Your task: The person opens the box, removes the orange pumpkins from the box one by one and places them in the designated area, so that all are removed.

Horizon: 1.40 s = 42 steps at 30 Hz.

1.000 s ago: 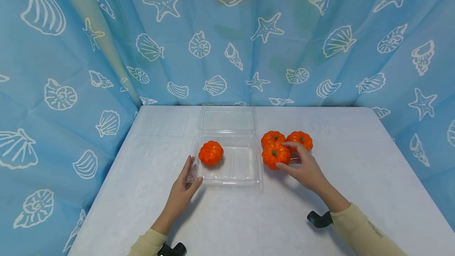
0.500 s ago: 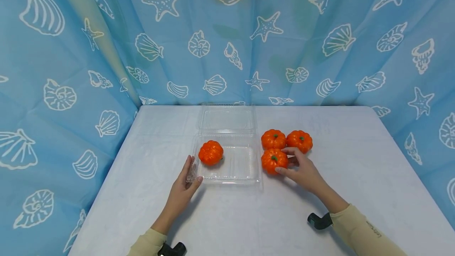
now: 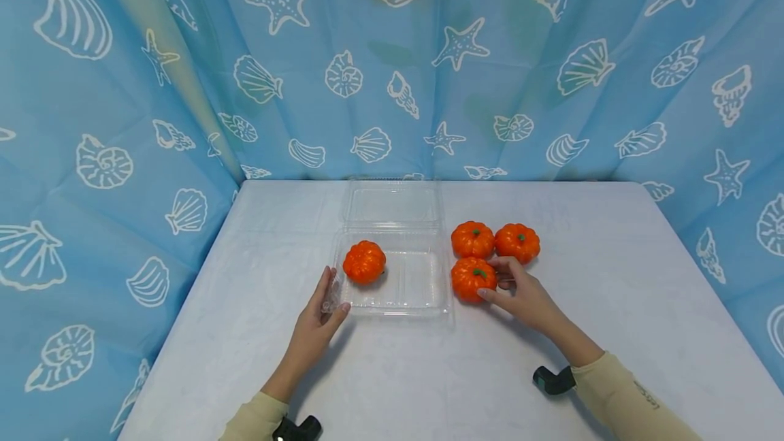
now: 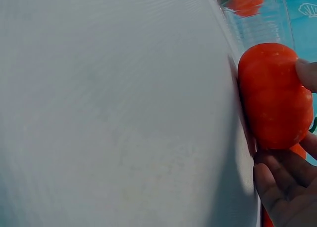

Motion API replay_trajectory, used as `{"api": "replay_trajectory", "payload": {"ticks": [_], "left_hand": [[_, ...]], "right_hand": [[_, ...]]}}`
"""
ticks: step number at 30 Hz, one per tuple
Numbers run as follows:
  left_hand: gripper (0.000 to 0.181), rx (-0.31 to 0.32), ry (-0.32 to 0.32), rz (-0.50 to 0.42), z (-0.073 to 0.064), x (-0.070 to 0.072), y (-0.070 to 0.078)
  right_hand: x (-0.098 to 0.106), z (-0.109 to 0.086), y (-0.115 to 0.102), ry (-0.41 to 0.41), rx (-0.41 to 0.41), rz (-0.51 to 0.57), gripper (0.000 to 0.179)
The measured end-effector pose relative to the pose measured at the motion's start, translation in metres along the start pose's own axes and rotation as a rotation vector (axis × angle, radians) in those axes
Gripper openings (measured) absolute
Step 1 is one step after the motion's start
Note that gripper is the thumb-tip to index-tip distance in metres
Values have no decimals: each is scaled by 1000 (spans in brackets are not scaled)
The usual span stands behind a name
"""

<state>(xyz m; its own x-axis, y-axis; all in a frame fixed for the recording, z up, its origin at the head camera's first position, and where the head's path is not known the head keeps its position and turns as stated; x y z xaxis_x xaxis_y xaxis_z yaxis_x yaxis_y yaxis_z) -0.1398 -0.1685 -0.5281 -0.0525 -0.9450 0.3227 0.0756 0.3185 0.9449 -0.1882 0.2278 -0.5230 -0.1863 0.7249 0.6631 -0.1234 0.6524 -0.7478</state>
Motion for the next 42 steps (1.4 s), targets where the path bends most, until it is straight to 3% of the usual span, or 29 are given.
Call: {"api": "replay_trajectory", "payload": {"ticks": [12, 19, 29, 35, 42], "left_hand": [[81, -5, -1, 9, 0, 1, -1], [81, -5, 2, 11, 0, 2, -2], [82, -4, 2, 11, 0, 2, 1], [82, -1, 2, 2, -1, 1, -1], [82, -2, -2, 1, -1, 1, 0]], "right_hand": [[1, -2, 2, 17, 36, 27, 66], [4, -3, -2, 43, 86, 46, 57], [15, -2, -16, 104, 168, 56, 49], [20, 0, -25, 139, 182, 8, 49], [21, 7, -42, 141, 218, 35, 46]]}}
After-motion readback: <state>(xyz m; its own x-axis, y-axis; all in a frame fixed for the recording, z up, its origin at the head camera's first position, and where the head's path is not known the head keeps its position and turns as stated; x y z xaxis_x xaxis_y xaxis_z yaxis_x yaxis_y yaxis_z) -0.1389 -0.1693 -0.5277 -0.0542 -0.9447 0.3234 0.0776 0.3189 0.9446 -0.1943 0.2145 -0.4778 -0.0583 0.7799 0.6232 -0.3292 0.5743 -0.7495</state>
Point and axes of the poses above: each hand's wrist, its own z-axis towards the middle knuckle, its own x-axis out of the back of the hand, y = z × x, the point moved 2 cm from there along z, towards the middle knuckle, and after that the axes turned 4 degrees about -z, right-handed, at the moved point
